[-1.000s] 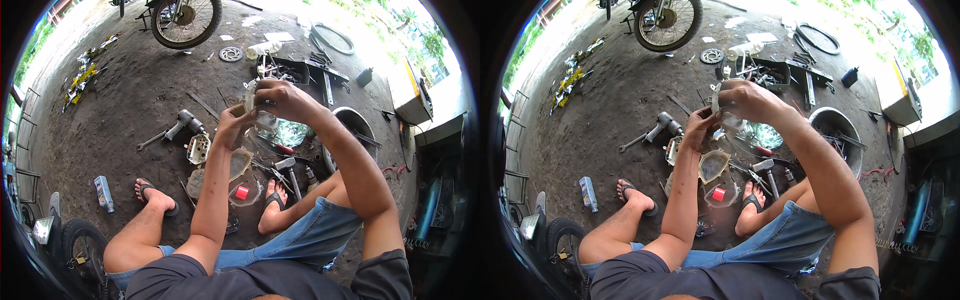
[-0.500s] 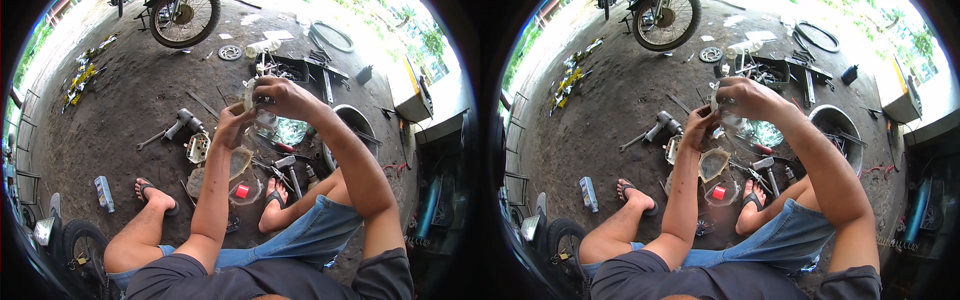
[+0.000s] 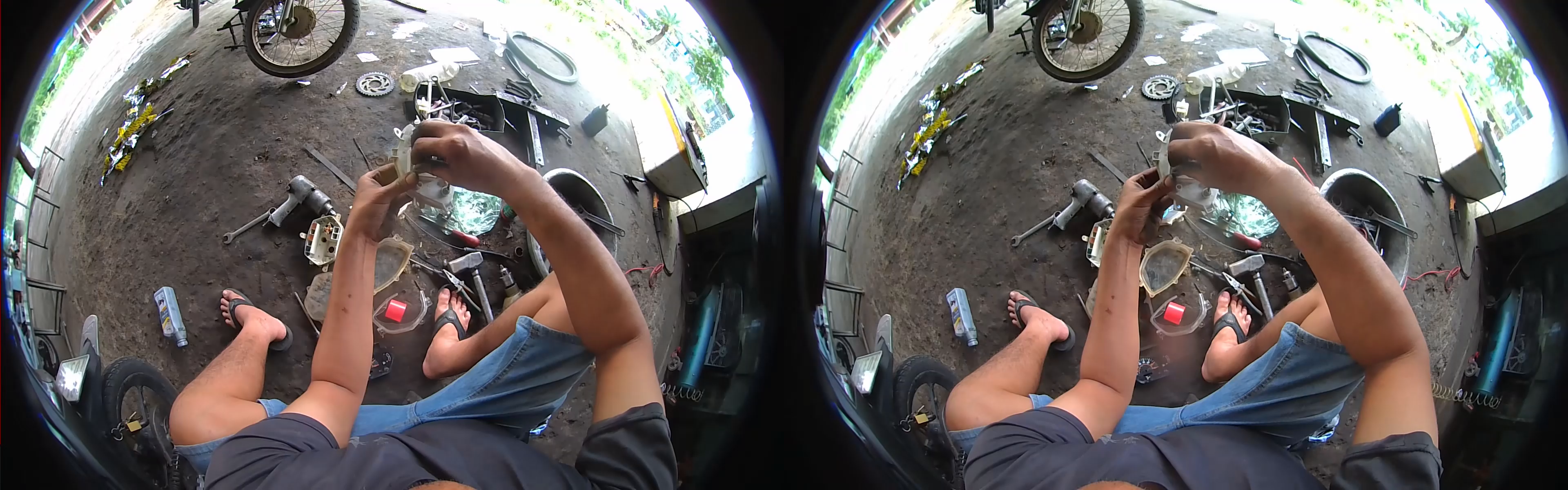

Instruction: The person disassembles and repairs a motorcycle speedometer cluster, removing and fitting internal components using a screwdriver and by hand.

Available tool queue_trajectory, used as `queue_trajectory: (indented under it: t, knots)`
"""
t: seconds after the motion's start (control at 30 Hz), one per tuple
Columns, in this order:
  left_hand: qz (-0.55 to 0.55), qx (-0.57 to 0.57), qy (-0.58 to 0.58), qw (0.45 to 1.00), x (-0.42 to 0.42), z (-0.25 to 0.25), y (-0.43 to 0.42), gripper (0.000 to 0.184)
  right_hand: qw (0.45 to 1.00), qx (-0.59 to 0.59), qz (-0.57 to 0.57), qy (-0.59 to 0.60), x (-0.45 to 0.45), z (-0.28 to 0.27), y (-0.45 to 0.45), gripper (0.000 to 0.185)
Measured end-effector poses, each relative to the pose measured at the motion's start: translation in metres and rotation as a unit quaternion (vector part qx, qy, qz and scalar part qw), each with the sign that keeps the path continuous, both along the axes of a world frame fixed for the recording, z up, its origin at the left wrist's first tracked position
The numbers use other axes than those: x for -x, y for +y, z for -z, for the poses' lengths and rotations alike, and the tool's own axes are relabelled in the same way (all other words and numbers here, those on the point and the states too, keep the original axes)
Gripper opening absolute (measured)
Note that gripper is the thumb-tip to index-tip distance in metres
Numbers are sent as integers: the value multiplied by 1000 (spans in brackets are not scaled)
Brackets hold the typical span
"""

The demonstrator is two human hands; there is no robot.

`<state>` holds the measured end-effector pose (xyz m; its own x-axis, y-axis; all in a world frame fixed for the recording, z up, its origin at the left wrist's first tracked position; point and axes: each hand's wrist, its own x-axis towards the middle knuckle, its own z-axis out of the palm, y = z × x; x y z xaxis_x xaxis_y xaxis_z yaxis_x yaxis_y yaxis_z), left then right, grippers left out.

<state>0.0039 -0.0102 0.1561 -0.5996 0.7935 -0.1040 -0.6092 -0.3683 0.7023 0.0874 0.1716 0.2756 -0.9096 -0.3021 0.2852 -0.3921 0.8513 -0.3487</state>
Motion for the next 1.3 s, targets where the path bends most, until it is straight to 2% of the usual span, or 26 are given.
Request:
queue_trajectory:
  t: [0.37,0.43,0.53,0.73,0.8,0.87,1.03,1.1,1.17,1.2,1.3]
  knots:
    - [-6,4,7,1000,0,-2,0,49,999,17,9,27,1,1,-2,19]
    - [-5,4,3,1000,0,-3,-1,49,1000,-1,-19,-15,2,-2,1,20]
    - [4,-4,5,1000,1,-3,-2,47,1000,-21,13,-15,2,-2,-3,20]
    - [-6,20,22,1000,5,3,-3,44,1000,-15,-5,-19,3,-1,-1,22]
    - [10,8,13,1000,8,9,-3,53,1000,-21,8,-13,2,0,-3,22]
    - [10,9,15,1000,11,14,-3,53,1000,-16,16,19,0,-3,-6,19]
    - [5,-1,6,1000,6,8,-4,53,999,-34,8,-15,3,-3,-5,19]
    - [-5,-2,4,1000,8,10,-4,52,999,-41,19,-16,3,-3,-7,19]
    - [-9,4,7,1000,6,7,-2,47,999,-16,-6,42,2,-2,-8,21]
    - [-13,11,11,1000,5,6,-2,41,999,-15,-6,41,3,0,-7,21]
    - [-13,10,17,1000,5,6,-4,41,998,-52,5,-19,6,3,-5,27]
